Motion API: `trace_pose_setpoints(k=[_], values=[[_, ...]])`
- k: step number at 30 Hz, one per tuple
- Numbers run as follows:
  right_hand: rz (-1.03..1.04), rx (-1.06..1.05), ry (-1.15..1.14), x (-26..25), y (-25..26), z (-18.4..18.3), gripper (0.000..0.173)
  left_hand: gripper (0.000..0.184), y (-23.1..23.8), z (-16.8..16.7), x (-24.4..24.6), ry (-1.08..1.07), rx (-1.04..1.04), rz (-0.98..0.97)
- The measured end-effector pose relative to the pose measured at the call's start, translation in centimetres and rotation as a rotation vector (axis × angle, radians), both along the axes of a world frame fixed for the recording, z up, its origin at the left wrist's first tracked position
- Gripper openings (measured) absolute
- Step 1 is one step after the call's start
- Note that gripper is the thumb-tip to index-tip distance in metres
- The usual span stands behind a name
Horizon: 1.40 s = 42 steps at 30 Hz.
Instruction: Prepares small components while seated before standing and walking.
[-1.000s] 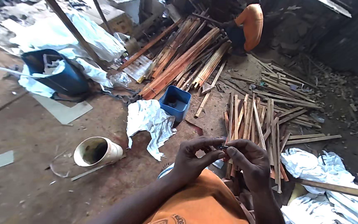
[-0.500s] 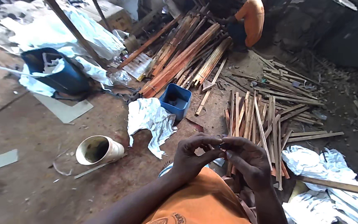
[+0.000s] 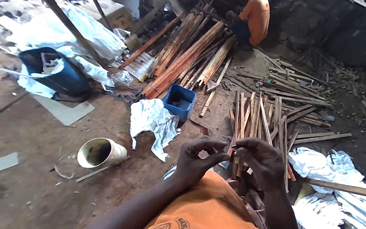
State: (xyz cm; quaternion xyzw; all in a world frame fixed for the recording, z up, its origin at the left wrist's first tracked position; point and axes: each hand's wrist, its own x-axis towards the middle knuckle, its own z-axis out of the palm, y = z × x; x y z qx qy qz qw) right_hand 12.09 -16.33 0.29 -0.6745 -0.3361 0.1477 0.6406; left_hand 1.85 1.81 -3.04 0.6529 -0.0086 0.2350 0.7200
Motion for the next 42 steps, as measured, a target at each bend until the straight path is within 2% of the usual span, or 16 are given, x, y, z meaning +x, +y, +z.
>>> trace_pose_setpoints(k=[12,42], values=[[0.06,0.02,0.011,-0.11,0.4,-0.54,0.017,0.021,0.07,-0.1,0.02,-0.009,-0.019,-0.015],[0.058,0.019,0.038,-0.87,0.34,-0.76,0.015,0.021,-0.06,0.0,-0.65,-0.028,-0.017,-0.012]])
